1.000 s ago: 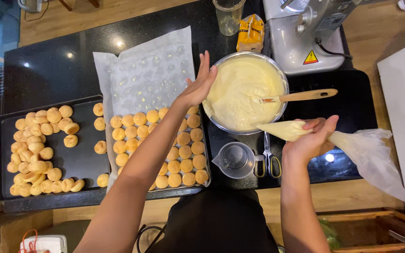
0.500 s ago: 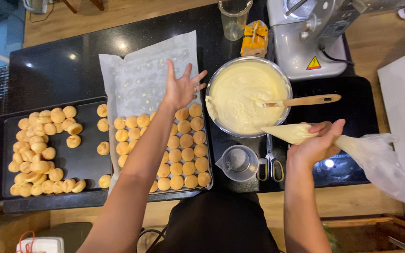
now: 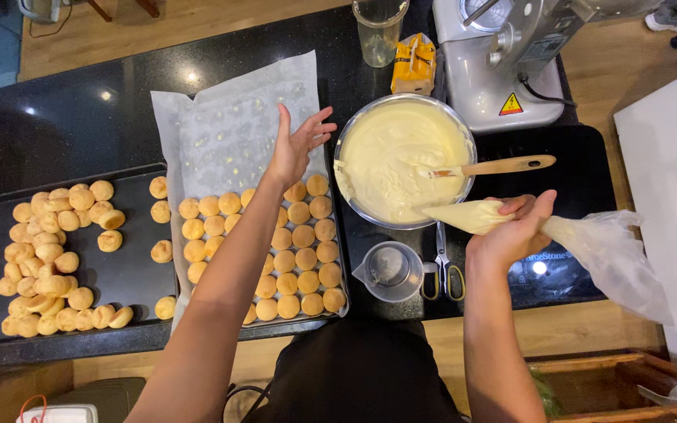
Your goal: The person fills small round pastries with cream using a piping bag. They pick up each pastry from a tray, squeeze cream into the opening, and place the filled pastry onto a baking sheet lined with parchment paper.
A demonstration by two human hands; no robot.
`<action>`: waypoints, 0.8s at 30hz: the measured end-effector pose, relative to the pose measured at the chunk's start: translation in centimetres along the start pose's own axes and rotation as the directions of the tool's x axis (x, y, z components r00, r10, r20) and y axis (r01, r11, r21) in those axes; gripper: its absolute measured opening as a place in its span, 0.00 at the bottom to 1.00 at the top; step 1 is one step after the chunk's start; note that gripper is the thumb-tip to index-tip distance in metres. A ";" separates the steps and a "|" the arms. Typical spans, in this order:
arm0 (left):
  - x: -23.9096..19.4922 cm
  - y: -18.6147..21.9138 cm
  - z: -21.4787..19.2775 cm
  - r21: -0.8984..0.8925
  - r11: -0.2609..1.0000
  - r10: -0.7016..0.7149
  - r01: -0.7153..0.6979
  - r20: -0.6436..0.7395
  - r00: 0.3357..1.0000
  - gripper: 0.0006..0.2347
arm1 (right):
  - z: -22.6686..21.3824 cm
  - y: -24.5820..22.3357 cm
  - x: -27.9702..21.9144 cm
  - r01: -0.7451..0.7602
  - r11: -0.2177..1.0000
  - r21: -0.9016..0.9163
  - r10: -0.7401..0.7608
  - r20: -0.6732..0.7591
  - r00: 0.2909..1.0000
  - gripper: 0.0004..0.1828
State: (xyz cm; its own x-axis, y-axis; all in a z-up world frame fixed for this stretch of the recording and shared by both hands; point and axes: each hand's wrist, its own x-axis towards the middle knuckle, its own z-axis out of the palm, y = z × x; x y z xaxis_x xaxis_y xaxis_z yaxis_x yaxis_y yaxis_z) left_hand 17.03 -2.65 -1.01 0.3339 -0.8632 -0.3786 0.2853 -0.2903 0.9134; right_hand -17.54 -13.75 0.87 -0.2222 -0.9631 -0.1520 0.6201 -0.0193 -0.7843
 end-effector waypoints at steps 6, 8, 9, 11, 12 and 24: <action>0.7 -1.0 0.0 0.070 0.997 -0.029 0.027 0.029 0.999 0.48 | -0.3 0.5 0.0 -0.008 1.000 -0.012 0.008 -0.010 1.000 0.25; 0.8 -1.2 0.2 0.155 0.976 0.132 -0.155 0.150 0.980 0.44 | -0.6 0.6 0.0 -0.008 1.000 -0.020 0.008 -0.012 1.000 0.26; 0.8 -1.3 0.4 0.188 0.950 0.207 -0.248 0.212 0.955 0.43 | -0.8 0.6 0.1 -0.006 1.000 -0.021 0.005 -0.006 1.000 0.27; 0.4 -1.6 0.9 0.448 0.885 0.117 -0.127 0.049 0.992 0.42 | -1.1 0.5 0.2 0.000 1.000 -0.023 0.000 0.006 1.000 0.28; 0.0 -1.8 1.1 0.560 0.827 0.087 -0.049 -0.041 0.995 0.42 | -1.2 0.5 0.2 0.003 1.000 -0.024 -0.003 0.013 1.000 0.28; -3.3 -3.0 -0.7 0.089 0.978 0.202 -0.188 -0.181 0.962 0.44 | -0.6 0.0 0.3 0.032 0.999 -0.044 -0.031 0.013 0.999 0.23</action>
State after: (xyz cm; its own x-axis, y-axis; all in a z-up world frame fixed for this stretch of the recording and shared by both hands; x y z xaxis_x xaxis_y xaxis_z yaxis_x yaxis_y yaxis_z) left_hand 15.74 1.32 -2.58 0.5419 -0.8145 -0.2072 0.1361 -0.1582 0.9780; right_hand -18.07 -13.90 0.44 -0.2315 -0.9655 -0.1191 0.5790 -0.0384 -0.8144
